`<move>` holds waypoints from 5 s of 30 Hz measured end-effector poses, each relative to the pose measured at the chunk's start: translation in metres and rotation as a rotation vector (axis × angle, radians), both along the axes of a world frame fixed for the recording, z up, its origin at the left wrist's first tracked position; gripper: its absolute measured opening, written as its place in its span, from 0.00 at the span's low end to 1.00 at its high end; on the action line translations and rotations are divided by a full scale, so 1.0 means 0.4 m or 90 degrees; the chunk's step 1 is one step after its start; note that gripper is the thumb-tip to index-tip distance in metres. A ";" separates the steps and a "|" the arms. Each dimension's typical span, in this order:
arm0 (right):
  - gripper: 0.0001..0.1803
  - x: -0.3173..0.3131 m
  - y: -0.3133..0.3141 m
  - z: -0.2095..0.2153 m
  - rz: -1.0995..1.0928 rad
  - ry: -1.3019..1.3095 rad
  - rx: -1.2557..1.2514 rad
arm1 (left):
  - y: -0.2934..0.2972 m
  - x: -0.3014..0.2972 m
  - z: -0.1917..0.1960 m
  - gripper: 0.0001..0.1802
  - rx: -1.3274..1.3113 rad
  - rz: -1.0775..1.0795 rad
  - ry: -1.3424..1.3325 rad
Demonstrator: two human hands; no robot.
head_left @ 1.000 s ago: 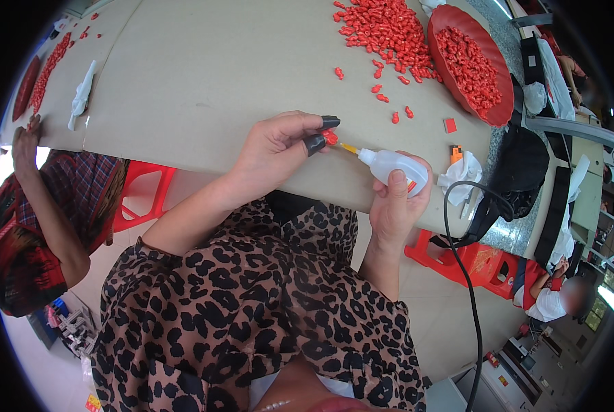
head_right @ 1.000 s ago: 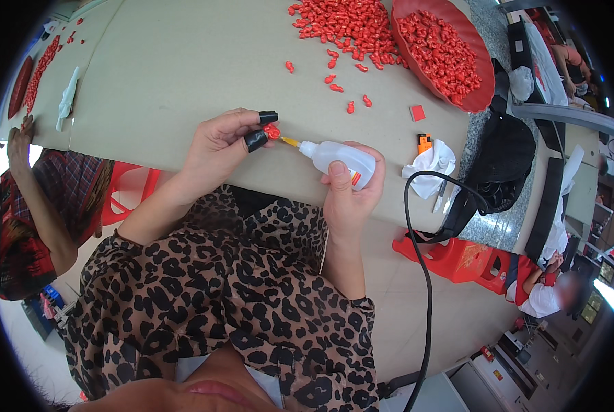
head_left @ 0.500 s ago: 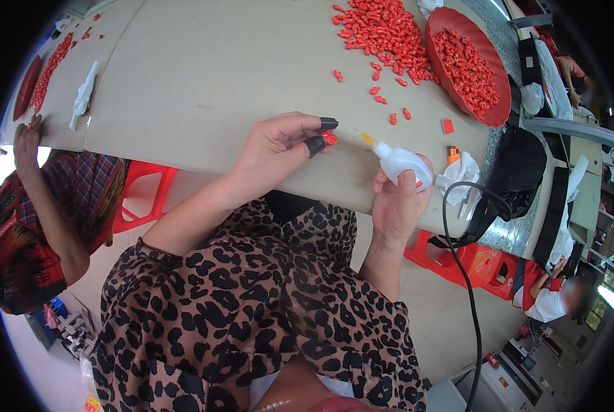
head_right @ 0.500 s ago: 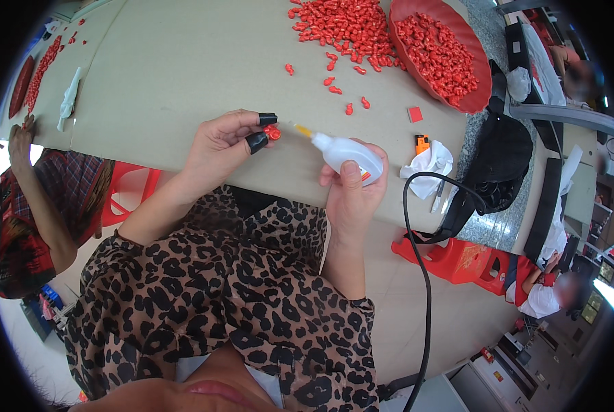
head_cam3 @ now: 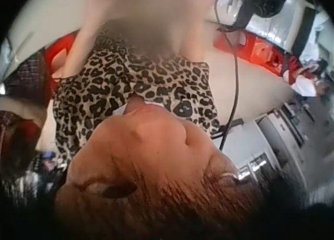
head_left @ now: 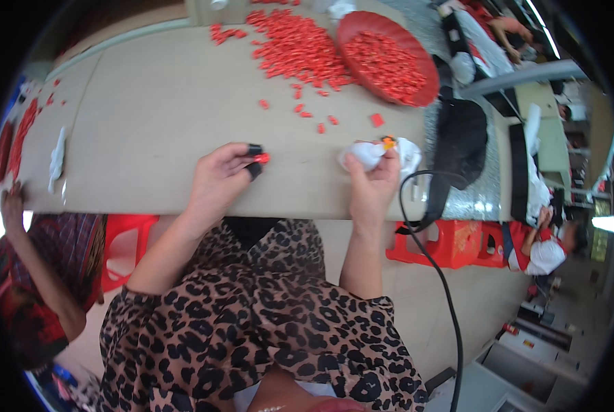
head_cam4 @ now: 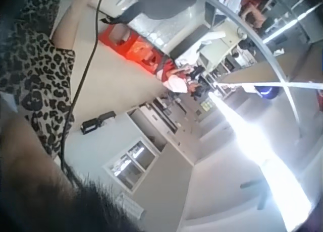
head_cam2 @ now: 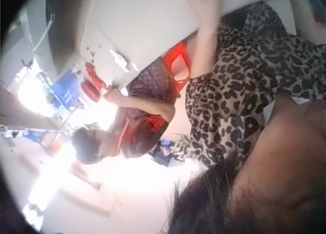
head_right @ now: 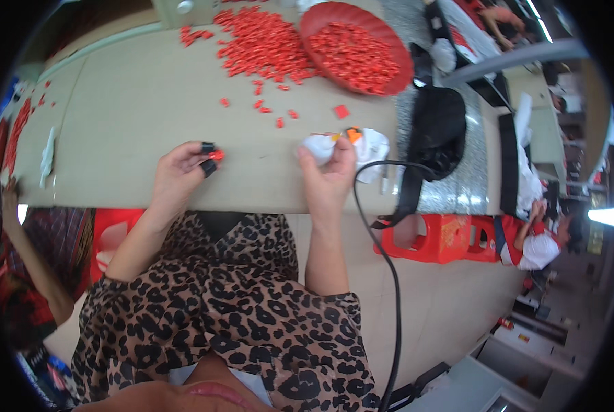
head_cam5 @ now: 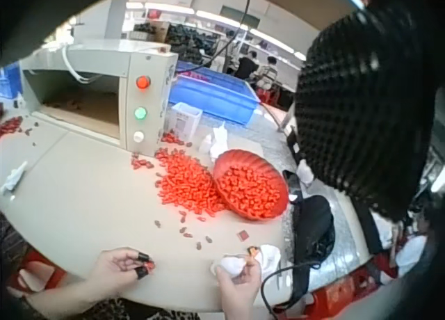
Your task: Assembling small red plastic components onto a black base using a bottle of glue at a factory workstation.
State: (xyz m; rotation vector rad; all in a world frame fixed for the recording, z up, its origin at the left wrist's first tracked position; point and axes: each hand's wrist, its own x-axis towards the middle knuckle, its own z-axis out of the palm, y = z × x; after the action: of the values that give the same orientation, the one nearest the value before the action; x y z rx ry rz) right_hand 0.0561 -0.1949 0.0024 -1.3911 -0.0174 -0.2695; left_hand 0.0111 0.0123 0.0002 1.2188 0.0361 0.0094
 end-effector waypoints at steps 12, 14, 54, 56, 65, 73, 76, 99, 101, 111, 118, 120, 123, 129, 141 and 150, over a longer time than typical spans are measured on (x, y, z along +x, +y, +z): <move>0.27 -0.011 -0.030 -0.023 -0.116 -0.038 -0.353 | -0.041 -0.005 0.003 0.12 -0.038 0.021 0.027; 0.28 -0.055 -0.020 -0.012 -0.183 -0.096 -0.487 | -0.044 -0.009 0.007 0.12 -0.049 0.024 0.029; 0.10 -0.085 0.139 0.096 0.344 0.289 0.057 | 0.009 -0.026 0.025 0.07 -0.133 -0.135 0.058; 0.11 -0.084 0.144 0.100 0.335 0.283 0.061 | 0.010 -0.026 0.025 0.07 -0.127 -0.135 0.059; 0.15 -0.067 0.154 0.093 0.345 0.327 0.107 | 0.020 -0.018 0.004 0.09 -0.203 -0.147 0.076; 0.08 0.026 0.142 0.078 -0.041 -0.094 -0.769 | 0.022 -0.010 0.002 0.11 -0.260 -0.131 0.041; 0.09 0.057 0.155 0.079 -0.045 0.000 -0.877 | 0.023 -0.012 0.001 0.11 -0.266 -0.133 0.039; 0.04 -0.038 0.127 0.044 0.345 0.296 0.286 | 0.023 -0.012 0.001 0.11 -0.236 -0.124 0.024; 0.04 -0.043 0.129 0.040 0.311 0.296 0.270 | 0.023 -0.013 0.001 0.11 -0.232 -0.120 0.025; 0.04 -0.049 0.127 0.025 0.364 0.268 0.323 | 0.019 -0.013 0.002 0.11 -0.223 -0.112 0.034; 0.05 -0.055 0.129 0.018 0.376 0.264 0.300 | 0.022 -0.011 -0.011 0.12 -0.221 -0.117 0.020; 0.06 -0.060 0.132 0.024 0.372 0.282 0.289 | 0.021 -0.011 -0.008 0.11 -0.201 -0.111 0.015; 0.07 -0.073 0.138 0.040 0.358 0.313 0.275 | 0.018 -0.019 -0.007 0.12 -0.168 -0.098 0.002; 0.05 -0.091 0.137 0.028 0.324 0.259 0.249 | 0.006 -0.023 -0.006 0.12 -0.125 -0.098 -0.007; 0.04 -0.107 0.141 0.022 0.231 0.017 -0.099 | 0.001 -0.033 0.000 0.12 -0.078 -0.106 -0.017; 0.03 -0.110 0.136 0.021 0.243 0.049 -0.106 | -0.005 -0.038 -0.007 0.13 -0.057 -0.096 -0.026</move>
State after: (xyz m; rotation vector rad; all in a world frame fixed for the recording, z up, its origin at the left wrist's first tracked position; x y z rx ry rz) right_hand 0.0121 -0.1405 0.0106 -1.5310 -0.2434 0.1061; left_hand -0.0040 0.0104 -0.0025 1.1285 -0.0907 -0.0977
